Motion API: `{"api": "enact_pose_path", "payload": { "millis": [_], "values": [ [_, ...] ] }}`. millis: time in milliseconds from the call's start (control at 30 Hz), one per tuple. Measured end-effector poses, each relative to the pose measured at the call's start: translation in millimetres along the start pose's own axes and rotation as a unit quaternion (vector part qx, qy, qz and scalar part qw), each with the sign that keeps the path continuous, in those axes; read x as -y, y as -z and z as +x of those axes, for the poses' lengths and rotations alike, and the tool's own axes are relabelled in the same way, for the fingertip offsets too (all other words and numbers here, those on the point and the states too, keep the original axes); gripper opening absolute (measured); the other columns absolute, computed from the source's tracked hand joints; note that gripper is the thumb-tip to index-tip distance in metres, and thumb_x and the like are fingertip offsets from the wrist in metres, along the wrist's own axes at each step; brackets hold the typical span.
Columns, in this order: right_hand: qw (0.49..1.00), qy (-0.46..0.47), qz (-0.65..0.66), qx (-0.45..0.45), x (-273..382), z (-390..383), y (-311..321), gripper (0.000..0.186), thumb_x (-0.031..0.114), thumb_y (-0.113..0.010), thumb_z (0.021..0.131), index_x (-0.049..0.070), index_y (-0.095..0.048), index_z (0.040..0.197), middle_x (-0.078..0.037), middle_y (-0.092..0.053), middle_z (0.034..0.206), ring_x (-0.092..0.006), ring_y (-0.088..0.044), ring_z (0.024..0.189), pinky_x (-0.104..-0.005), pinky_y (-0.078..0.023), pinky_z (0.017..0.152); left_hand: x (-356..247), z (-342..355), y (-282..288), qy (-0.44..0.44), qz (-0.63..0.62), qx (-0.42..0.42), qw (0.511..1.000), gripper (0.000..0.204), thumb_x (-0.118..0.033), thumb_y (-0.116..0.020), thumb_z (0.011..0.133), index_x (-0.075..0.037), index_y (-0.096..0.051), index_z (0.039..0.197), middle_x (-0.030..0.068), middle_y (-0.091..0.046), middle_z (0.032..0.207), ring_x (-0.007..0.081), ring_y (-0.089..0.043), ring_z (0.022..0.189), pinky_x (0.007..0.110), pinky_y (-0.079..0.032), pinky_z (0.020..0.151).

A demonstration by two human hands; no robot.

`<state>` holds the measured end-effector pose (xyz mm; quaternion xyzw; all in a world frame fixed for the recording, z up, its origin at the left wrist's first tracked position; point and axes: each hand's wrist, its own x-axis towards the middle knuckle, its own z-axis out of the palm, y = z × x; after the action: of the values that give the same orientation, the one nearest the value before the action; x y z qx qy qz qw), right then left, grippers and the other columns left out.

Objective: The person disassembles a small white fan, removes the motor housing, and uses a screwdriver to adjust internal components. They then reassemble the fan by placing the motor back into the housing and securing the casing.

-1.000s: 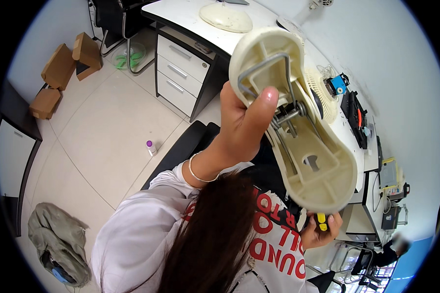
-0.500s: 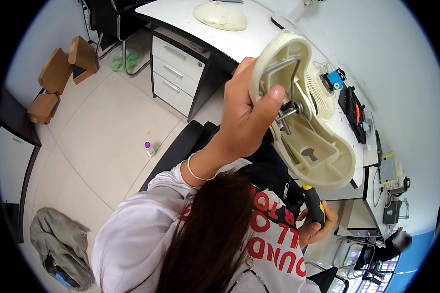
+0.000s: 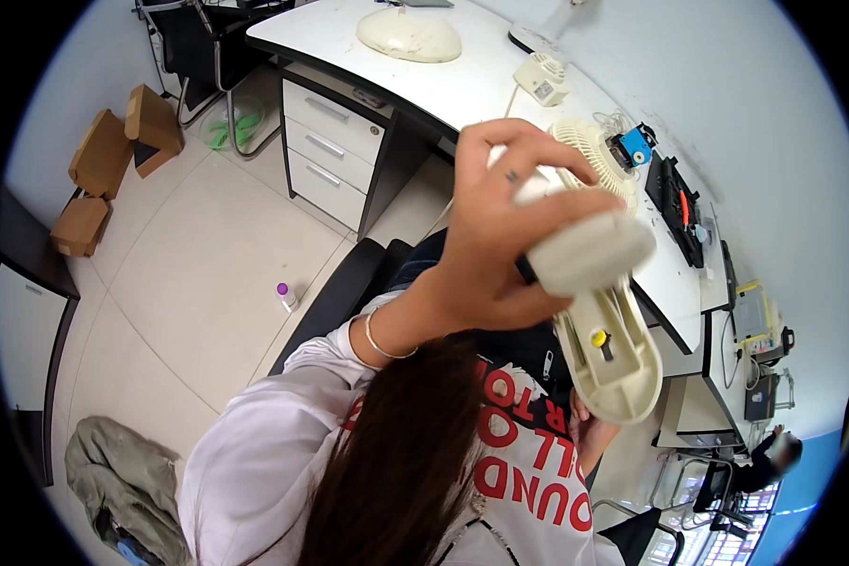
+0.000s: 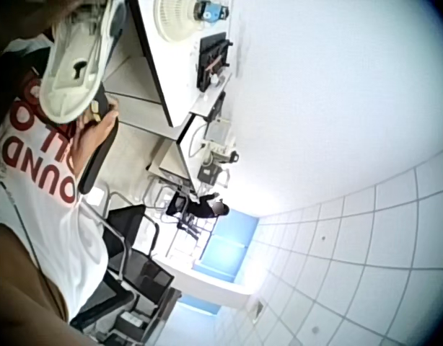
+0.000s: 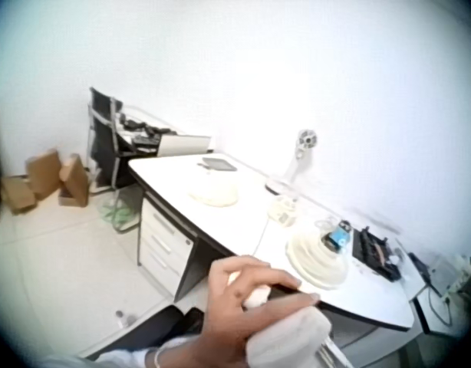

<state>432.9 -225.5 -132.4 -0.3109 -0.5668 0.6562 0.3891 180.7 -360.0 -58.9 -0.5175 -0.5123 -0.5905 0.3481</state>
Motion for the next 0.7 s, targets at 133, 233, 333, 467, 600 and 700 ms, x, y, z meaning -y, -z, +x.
{"api": "enact_pose_path", "payload": {
  "millis": [133,233,333,467,600,700],
  "values": [
    [0.998,0.034,-0.02,-0.054,14,-5,-27,0.05,0.05,-0.033,0.097,0.004,-0.05,0.093,-0.006,-0.057,0.083,-0.0111,-0.053,0.076,-0.0247,-0.045,0.072,-13,-13,-28,-0.005,-0.035,-0.02,0.999,0.027,-0.02,-0.064,0.064,-0.011,-0.07,0.088,0.0047,-0.058,0.09,0.0245,-0.046,0.088,0.036,-0.037,0.08],
    [0.99,0.114,-0.076,-0.04,-2,-1,-19,0.05,0.051,-0.035,0.096,0.004,-0.05,0.095,-0.005,-0.056,0.079,-0.009,-0.051,0.069,-0.0218,-0.043,0.066,-13,-19,-39,-0.005,-0.088,-0.069,0.994,0.025,-0.017,-0.063,0.067,-0.007,-0.069,0.089,0.0051,-0.057,0.085,0.0224,-0.048,0.078,0.032,-0.039,0.07],
    [0.993,0.105,0.027,0.045,10,-2,-33,0.048,0.051,-0.039,0.095,0.004,-0.048,0.099,-0.001,-0.054,0.073,-0.0044,-0.046,0.055,-0.0169,-0.037,0.049,-16,-21,-36,0.004,-0.156,-0.07,0.985,0.024,-0.009,-0.068,0.068,-0.005,-0.07,0.092,0.0036,-0.056,0.083,0.0189,-0.05,0.074,0.031,-0.04,0.067],
    [0.992,0.11,0.064,0.002,20,2,-24,0.043,0.05,-0.042,0.094,0.007,-0.048,0.1,-0.002,-0.054,0.073,-0.0061,-0.046,0.054,-0.0192,-0.038,0.048,-17,-38,-53,-0.071,-0.295,-0.123,0.945,0.03,-0.003,-0.07,0.07,-0.012,-0.069,0.099,0.0037,-0.057,0.092,0.0168,-0.053,0.074,0.028,-0.041,0.062],
    [0.982,0.128,0.102,-0.094,45,18,5,0.039,0.046,-0.044,0.095,0.009,-0.05,0.104,-0.009,-0.054,0.096,-0.0175,-0.055,0.09,-0.0334,-0.049,0.078,-33,-43,-87,-0.136,-0.255,-0.066,0.955,0.031,-0.003,-0.067,0.07,-0.015,-0.069,0.098,0.0043,-0.056,0.094,0.0192,-0.056,0.078,0.032,-0.048,0.07],
    [0.975,0.028,0.146,-0.166,24,42,59,0.036,0.044,-0.045,0.095,0.012,-0.053,0.108,-0.002,-0.051,0.073,-0.009,-0.047,0.058,-0.0227,-0.042,0.052,-13,-56,-107,-0.077,-0.228,0.046,0.969,0.035,-0.019,-0.07,0.07,-0.013,-0.065,0.104,0.0093,-0.053,0.1,0.0277,-0.053,0.095,0.044,-0.041,0.09]
  ]
}}
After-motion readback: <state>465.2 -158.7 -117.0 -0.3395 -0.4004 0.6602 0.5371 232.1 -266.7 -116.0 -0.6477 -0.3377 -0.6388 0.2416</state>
